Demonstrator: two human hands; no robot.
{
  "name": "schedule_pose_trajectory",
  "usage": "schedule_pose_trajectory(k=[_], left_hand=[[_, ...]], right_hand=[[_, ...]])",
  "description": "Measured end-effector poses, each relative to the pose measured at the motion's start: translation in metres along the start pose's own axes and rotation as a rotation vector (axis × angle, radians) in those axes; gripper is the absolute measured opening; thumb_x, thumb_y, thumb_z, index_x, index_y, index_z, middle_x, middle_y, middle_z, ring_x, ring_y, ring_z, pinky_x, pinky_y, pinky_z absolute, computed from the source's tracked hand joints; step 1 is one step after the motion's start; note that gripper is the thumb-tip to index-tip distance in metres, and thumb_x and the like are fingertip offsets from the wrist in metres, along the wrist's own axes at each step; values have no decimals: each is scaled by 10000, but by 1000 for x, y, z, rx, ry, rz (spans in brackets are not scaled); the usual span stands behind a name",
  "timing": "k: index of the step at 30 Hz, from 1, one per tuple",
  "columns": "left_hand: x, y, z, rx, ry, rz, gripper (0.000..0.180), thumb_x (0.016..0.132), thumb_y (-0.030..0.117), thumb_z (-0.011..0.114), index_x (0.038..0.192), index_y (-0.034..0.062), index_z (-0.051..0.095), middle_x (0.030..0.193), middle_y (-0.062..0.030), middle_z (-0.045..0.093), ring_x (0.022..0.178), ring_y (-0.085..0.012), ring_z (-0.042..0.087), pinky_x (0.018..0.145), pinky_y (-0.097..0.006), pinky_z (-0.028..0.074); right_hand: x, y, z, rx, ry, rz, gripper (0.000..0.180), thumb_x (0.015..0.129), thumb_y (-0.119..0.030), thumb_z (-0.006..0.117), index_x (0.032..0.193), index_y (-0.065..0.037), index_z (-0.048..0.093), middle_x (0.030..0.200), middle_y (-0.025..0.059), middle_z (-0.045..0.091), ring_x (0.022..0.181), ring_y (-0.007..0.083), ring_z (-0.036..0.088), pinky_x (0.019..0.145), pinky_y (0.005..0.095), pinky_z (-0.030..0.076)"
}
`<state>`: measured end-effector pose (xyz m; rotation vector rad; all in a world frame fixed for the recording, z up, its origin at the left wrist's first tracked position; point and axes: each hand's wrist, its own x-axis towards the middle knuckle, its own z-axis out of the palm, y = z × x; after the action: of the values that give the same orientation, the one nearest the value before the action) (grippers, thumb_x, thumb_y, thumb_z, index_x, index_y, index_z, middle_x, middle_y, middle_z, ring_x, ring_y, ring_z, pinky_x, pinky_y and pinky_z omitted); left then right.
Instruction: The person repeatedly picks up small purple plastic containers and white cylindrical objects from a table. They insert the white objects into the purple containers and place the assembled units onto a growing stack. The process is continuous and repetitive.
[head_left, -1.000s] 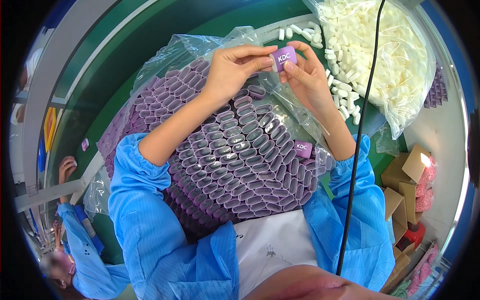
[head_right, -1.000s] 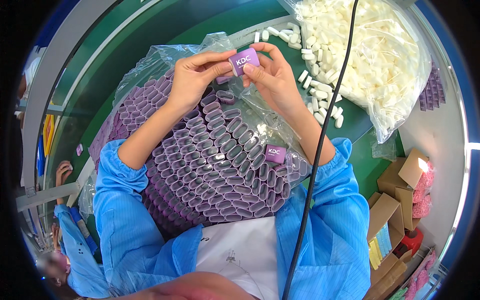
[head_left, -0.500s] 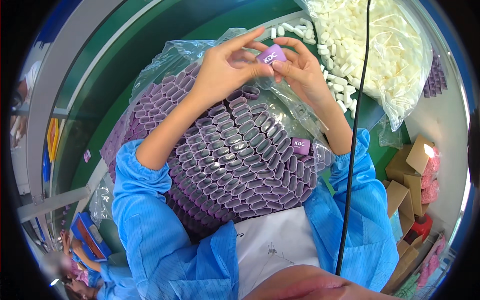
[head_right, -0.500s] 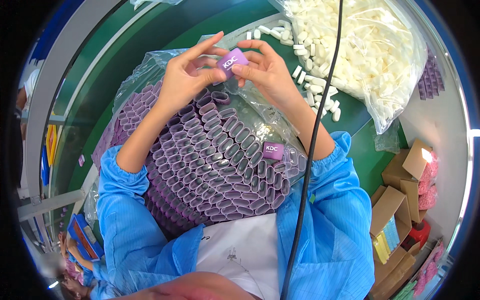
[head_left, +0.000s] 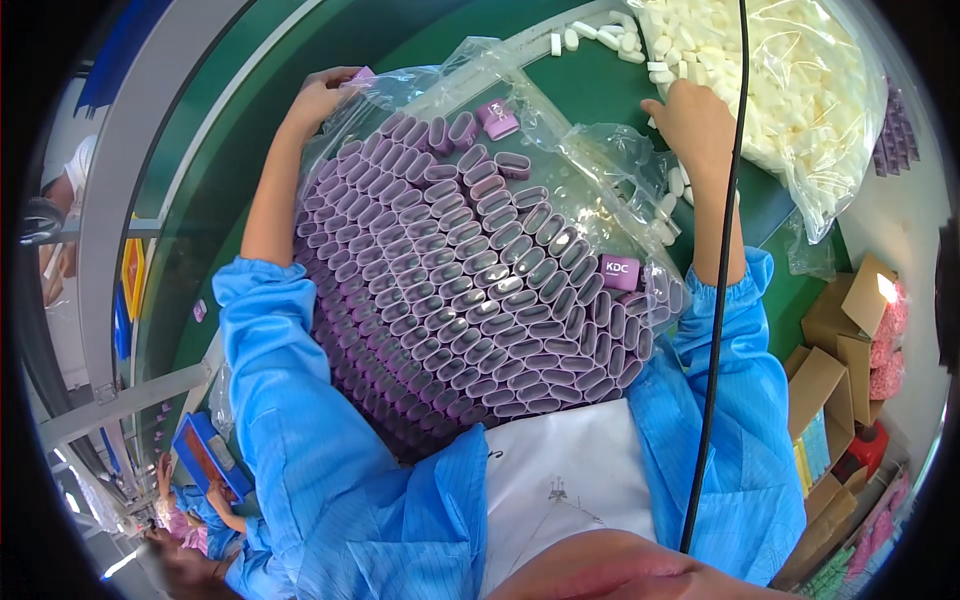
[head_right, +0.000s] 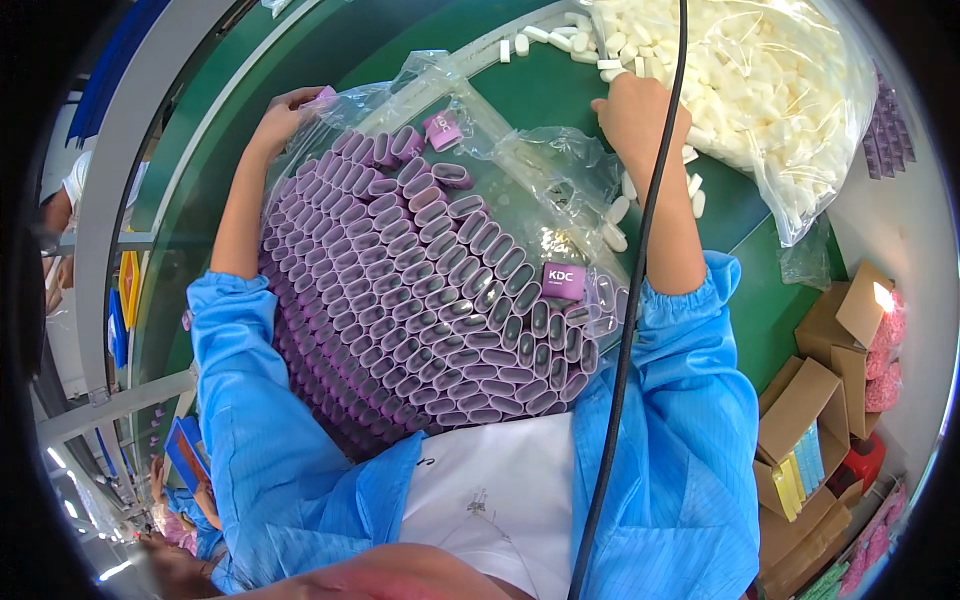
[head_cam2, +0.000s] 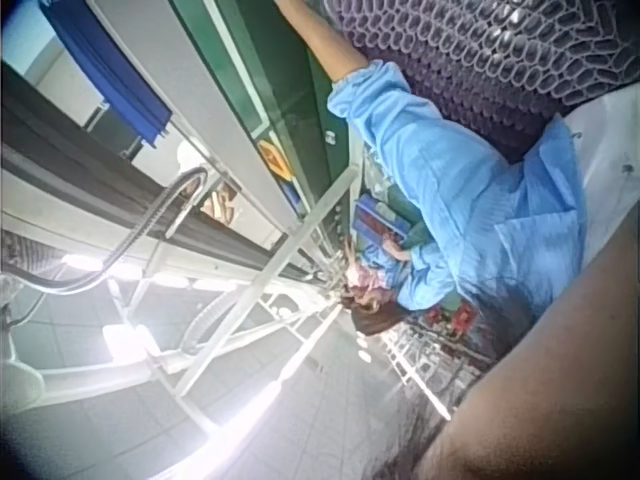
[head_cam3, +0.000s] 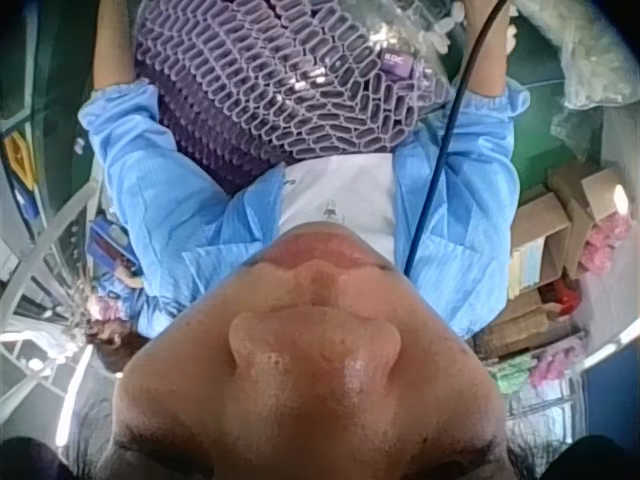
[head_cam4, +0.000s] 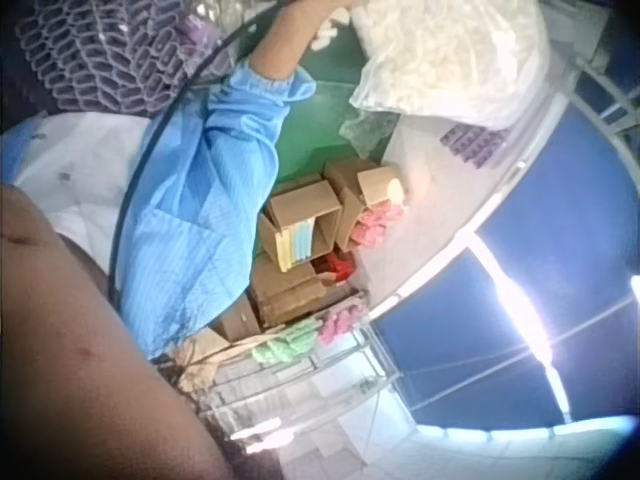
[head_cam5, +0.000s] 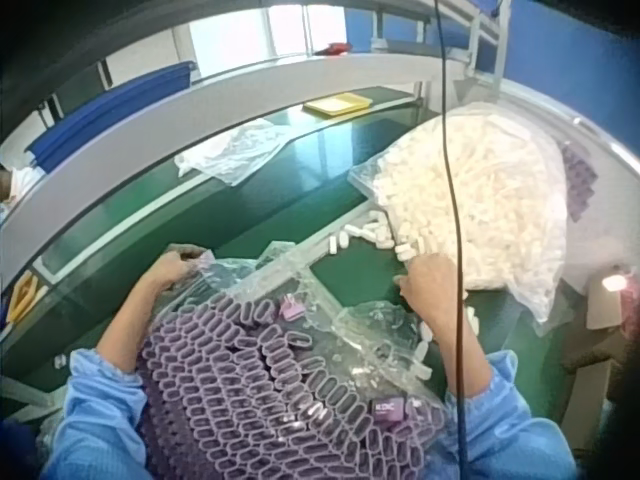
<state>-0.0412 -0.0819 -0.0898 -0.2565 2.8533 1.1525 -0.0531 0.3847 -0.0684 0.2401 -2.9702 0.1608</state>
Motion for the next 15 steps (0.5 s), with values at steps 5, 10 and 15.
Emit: schedule_pose_trajectory(k=[5,10,15], left_hand=[[-16,6,5,722,576,398,327,807,232,681,1107,102,676,978,-109,655,842,-216,630,779,-311,500],[-72,155,66,475,317,732,197,821,236,672,866,46,703,943,-86,643,865,-243,600,777,-360,482],[-76,161,105,701,-63,364,379,720,338,764,853,-6,677,1051,-160,612,1030,-302,520,907,-392,433]], right_hand=[[0,-8,18,3,84,-168,250,770,-246,703,774,-2,648,870,152,647,808,334,641,670,422,508],[0,-20,33,225,333,-366,174,756,-148,705,799,-1,623,950,123,595,862,299,582,727,398,502],[8,-26,38,352,541,-689,171,744,-118,714,799,9,615,879,115,605,800,305,567,729,398,504]])
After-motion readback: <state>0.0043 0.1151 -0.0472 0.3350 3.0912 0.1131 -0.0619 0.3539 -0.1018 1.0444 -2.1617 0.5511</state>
